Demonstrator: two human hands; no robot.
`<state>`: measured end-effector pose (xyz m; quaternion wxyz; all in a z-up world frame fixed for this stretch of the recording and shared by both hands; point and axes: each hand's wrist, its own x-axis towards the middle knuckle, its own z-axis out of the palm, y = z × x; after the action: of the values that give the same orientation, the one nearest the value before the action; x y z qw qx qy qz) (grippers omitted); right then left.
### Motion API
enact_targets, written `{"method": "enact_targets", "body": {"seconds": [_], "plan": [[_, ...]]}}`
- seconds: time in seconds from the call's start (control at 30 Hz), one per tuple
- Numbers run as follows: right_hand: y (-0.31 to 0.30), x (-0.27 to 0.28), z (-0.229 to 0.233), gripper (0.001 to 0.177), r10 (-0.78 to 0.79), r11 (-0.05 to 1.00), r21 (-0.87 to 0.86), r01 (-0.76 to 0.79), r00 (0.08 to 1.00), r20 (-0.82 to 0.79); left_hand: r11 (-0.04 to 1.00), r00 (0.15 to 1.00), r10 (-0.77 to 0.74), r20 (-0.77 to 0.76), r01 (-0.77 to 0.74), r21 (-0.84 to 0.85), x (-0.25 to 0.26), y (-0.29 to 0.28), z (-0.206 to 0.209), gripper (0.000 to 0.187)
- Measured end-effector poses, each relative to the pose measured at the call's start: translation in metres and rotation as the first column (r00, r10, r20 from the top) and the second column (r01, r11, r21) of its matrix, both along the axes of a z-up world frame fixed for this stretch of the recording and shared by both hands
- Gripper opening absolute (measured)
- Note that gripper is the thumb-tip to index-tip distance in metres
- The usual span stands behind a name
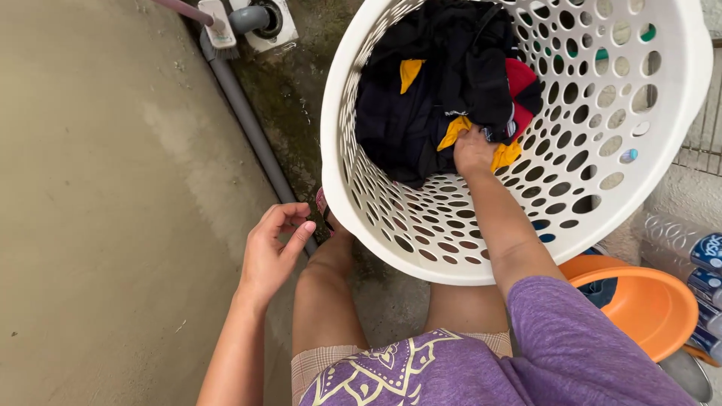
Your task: Hanging various items of clothing on a laundry line using clips and hangers.
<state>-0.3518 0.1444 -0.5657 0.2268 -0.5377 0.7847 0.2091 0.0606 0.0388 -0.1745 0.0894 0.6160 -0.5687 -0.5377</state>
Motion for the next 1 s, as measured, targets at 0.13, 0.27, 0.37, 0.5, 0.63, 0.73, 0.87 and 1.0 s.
{"method": "enact_targets", "body": {"seconds": [0.13, 0.27, 0.37, 0.5, 0.63, 0.73, 0.87, 1.0], "plan": [[-0.003, -0.043, 0.018, 0.030, -0.024, 0.984, -0.169, 0.057, 0.982, 0.188, 1.000, 1.000, -0.006, 0.002, 0.006, -0.003, 0.004, 0.000, 0.010, 0.030], [-0.021, -0.078, 0.119, 0.026, -0.066, 0.931, -0.280, 0.236, 0.860, 0.505, 1.000, 0.999, -0.004, -0.035, 0.004, -0.016, 0.002, -0.001, 0.021, 0.030], [-0.021, -0.093, 0.195, 0.026, -0.138, 0.886, -0.264, 0.381, 0.760, 0.635, 1.000, 0.996, -0.008, -0.085, 0.006, -0.019, -0.008, -0.004, 0.033, 0.030], [-0.013, -0.093, 0.284, 0.026, -0.165, 0.799, -0.150, 0.582, 0.453, 0.876, 0.993, 0.984, -0.083, -0.157, 0.069, -0.096, -0.027, -0.007, 0.045, 0.028], [-0.011, -0.075, 0.381, 0.026, -0.079, 0.772, -0.094, 0.629, 0.242, 0.967, 0.972, 0.970, -0.197, -0.144, 0.174, -0.157, -0.067, -0.013, 0.069, 0.032], [-0.013, -0.052, 0.454, 0.025, -0.010, 0.791, -0.059, 0.609, 0.109, 0.994, 0.914, 0.931, -0.343, -0.123, 0.301, -0.274, -0.098, -0.014, 0.081, 0.051], [-0.013, -0.031, 0.555, 0.024, 0.122, 0.797, -0.116, 0.592, 0.030, 0.992, 0.829, 0.853, -0.476, -0.212, 0.356, -0.431, -0.126, -0.013, 0.101, 0.080], [-0.013, -0.028, 0.664, 0.019, 0.287, 0.780, -0.171, 0.602, -0.100, 0.953, 0.862, 0.782, -0.455, -0.427, 0.267, -0.430, -0.133, -0.015, 0.163, 0.067]]}}
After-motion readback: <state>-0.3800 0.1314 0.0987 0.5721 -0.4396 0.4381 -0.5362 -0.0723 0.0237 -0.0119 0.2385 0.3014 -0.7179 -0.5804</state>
